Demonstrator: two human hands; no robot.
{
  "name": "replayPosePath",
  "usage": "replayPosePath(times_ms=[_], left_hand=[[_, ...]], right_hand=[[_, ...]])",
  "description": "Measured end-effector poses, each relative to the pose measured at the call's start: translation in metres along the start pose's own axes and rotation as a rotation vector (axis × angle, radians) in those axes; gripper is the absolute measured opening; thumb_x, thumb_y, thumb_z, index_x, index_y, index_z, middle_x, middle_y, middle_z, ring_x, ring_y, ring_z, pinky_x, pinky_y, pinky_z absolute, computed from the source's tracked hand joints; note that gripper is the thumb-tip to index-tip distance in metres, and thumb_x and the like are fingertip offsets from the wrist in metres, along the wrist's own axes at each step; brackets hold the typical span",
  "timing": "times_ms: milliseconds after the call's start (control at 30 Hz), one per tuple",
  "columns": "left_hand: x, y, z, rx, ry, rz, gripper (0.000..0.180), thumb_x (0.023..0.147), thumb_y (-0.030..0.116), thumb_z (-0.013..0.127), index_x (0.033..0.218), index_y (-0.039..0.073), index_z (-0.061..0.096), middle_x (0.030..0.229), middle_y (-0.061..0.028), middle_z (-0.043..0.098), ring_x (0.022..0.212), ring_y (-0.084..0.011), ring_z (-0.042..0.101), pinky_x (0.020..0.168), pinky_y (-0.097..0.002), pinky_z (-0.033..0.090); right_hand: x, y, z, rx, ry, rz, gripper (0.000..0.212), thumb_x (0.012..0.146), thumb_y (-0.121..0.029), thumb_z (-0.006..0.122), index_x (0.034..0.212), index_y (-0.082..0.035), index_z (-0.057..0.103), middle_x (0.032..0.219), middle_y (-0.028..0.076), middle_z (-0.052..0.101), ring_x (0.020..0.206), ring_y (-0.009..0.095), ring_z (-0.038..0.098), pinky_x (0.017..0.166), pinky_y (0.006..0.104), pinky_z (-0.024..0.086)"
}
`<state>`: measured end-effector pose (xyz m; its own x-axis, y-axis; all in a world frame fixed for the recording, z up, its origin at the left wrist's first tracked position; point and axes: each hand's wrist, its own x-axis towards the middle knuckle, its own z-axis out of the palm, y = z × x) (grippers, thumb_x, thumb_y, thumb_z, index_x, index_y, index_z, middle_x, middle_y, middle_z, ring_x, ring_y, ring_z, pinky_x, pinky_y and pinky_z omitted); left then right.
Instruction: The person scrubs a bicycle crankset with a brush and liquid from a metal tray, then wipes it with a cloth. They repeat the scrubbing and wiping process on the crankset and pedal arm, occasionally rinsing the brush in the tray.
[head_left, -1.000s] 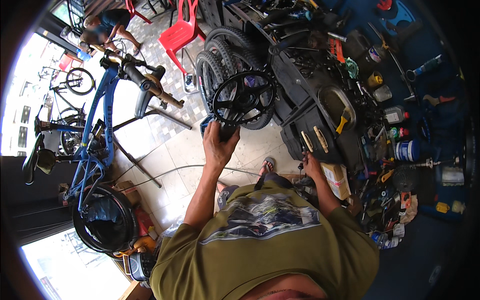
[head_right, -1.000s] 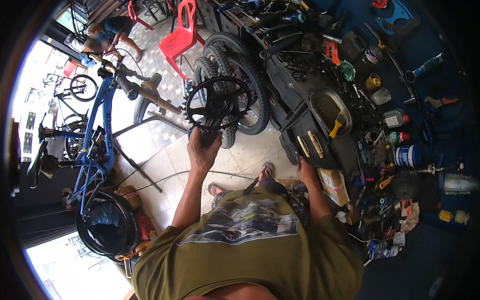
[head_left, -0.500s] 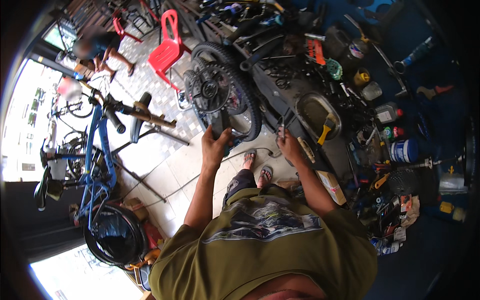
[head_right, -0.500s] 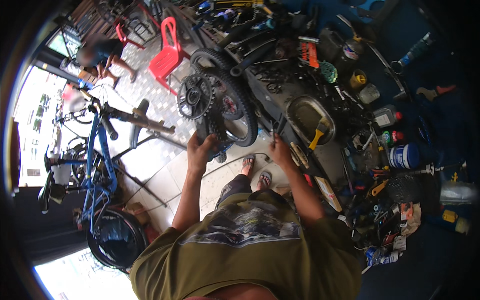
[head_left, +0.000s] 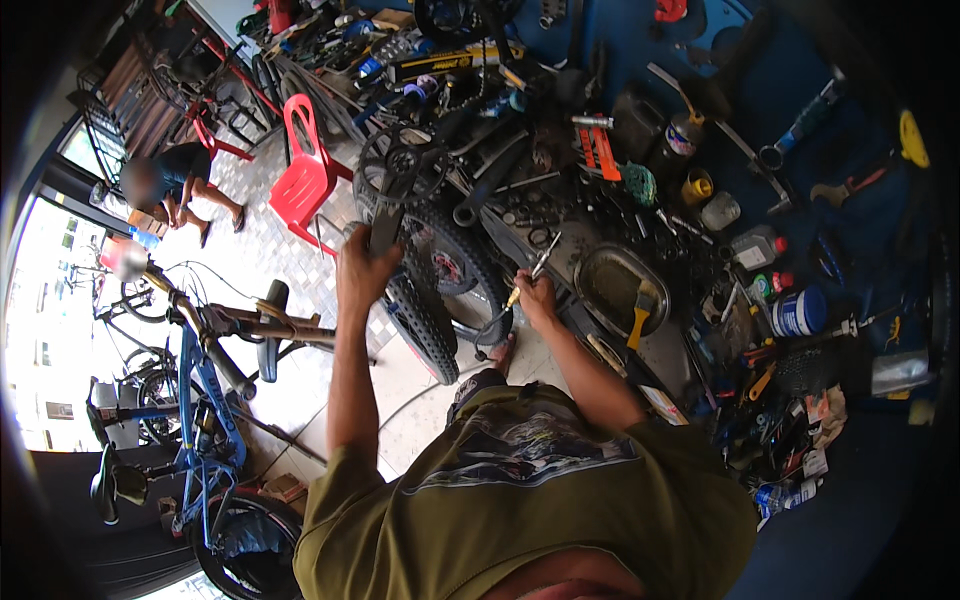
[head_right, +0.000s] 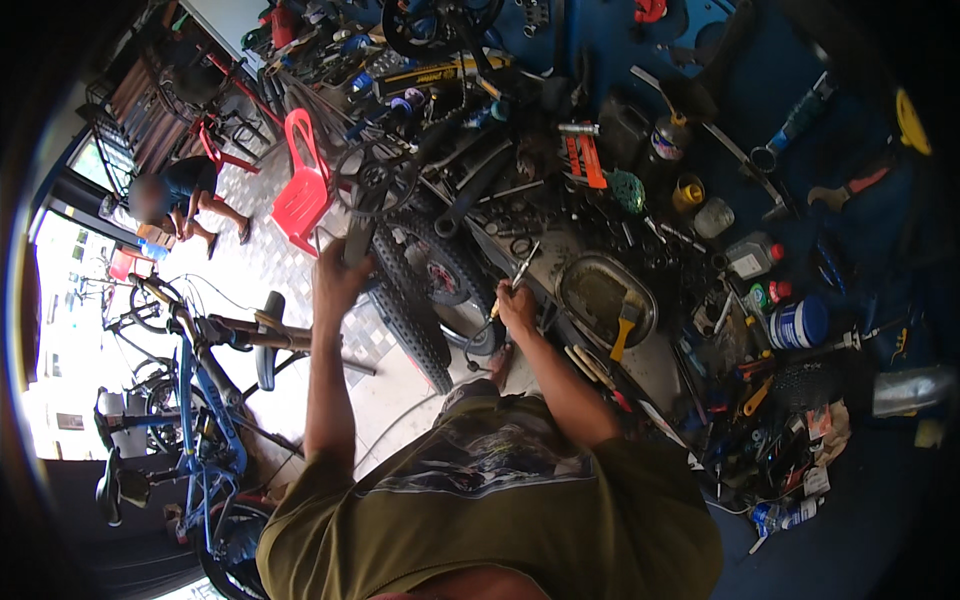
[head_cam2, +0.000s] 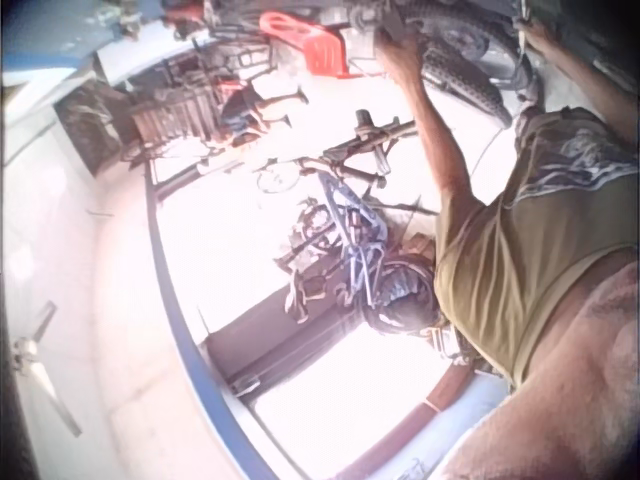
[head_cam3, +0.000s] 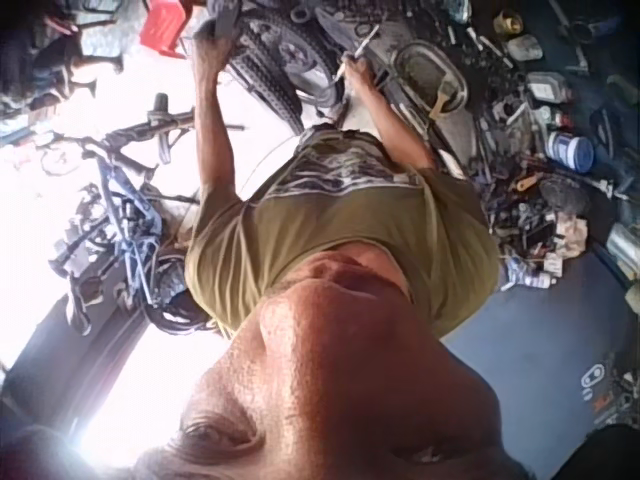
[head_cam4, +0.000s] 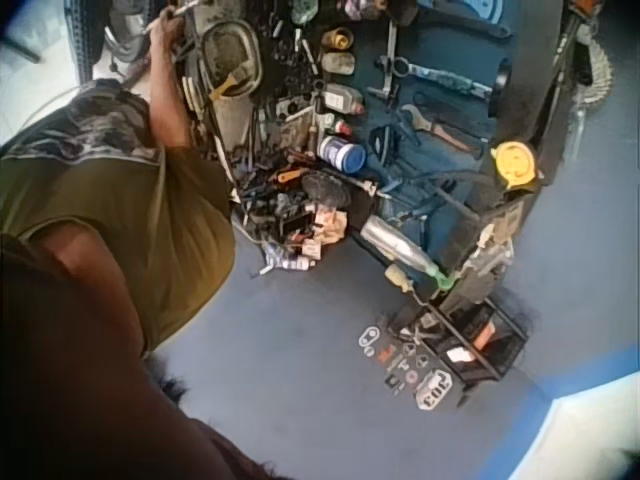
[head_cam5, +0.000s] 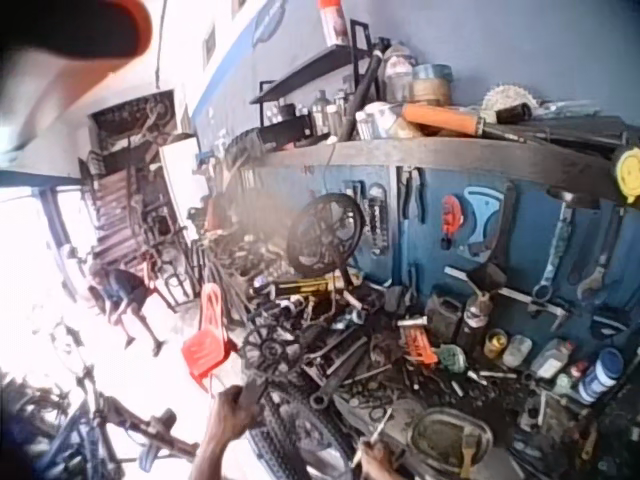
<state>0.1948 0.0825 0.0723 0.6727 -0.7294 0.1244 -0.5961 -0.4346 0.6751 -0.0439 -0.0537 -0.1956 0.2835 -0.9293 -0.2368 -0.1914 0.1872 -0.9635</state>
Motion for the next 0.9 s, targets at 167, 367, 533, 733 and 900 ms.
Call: replayPosePath(times_ms=[167, 367, 533, 733, 900], left_hand=[[0.161, -0.007, -0.016, -0.035, -0.215, 0.040, 0.047, 0.075, 0.032, 0.076, 0.109, -0.002, 0.074, 0.086, -0.0260, 0.072, 0.086, -0.0343, 0.073, 0.078, -0.0448, 0.054], [0.300, 0.044, 0.016, 0.169, -0.170, 0.472, 0.049, 0.075, 0.036, 0.078, 0.109, 0.001, 0.074, 0.099, -0.0259, 0.073, 0.099, -0.0392, 0.071, 0.086, -0.0456, 0.056], [0.386, 0.061, 0.063, 0.300, -0.305, 0.397, 0.053, 0.074, 0.039, 0.079, 0.112, 0.002, 0.073, 0.108, -0.0253, 0.072, 0.105, -0.0402, 0.069, 0.090, -0.0468, 0.055], [0.416, 0.076, 0.133, 0.262, -0.367, 0.496, 0.068, 0.070, 0.039, 0.080, 0.128, 0.006, 0.066, 0.123, -0.0268, 0.067, 0.118, -0.0410, 0.064, 0.100, -0.0466, 0.051], [0.441, 0.059, 0.168, 0.316, -0.361, 0.884, 0.073, 0.069, 0.030, 0.081, 0.136, 0.010, 0.061, 0.132, -0.0236, 0.063, 0.121, -0.0409, 0.061, 0.101, -0.0467, 0.050]], right_hand=[[0.002, -0.021, 0.016, -0.176, 0.022, -0.054, 0.029, 0.094, -0.026, 0.068, 0.104, 0.001, 0.073, 0.091, 0.014, 0.074, 0.083, 0.024, 0.070, 0.075, 0.0385, 0.052], [0.002, -0.014, 0.010, -0.248, 0.060, 0.081, 0.035, 0.098, -0.033, 0.067, 0.111, -0.001, 0.073, 0.097, 0.016, 0.075, 0.089, 0.027, 0.073, 0.076, 0.0381, 0.055], [-0.013, 0.007, 0.005, -0.198, 0.123, -0.085, 0.028, 0.100, -0.029, 0.058, 0.105, -0.003, 0.068, 0.073, 0.013, 0.067, 0.067, 0.028, 0.067, 0.062, 0.0407, 0.049], [-0.007, 0.031, -0.002, -0.154, 0.067, 0.036, 0.023, 0.101, -0.018, 0.061, 0.116, -0.001, 0.064, 0.095, 0.008, 0.070, 0.080, 0.016, 0.066, 0.067, 0.0338, 0.051], [-0.022, 0.009, -0.001, -0.084, 0.057, 0.015, 0.022, 0.102, -0.014, 0.059, 0.120, 0.000, 0.061, 0.101, 0.005, 0.067, 0.085, 0.012, 0.064, 0.067, 0.0316, 0.051]])
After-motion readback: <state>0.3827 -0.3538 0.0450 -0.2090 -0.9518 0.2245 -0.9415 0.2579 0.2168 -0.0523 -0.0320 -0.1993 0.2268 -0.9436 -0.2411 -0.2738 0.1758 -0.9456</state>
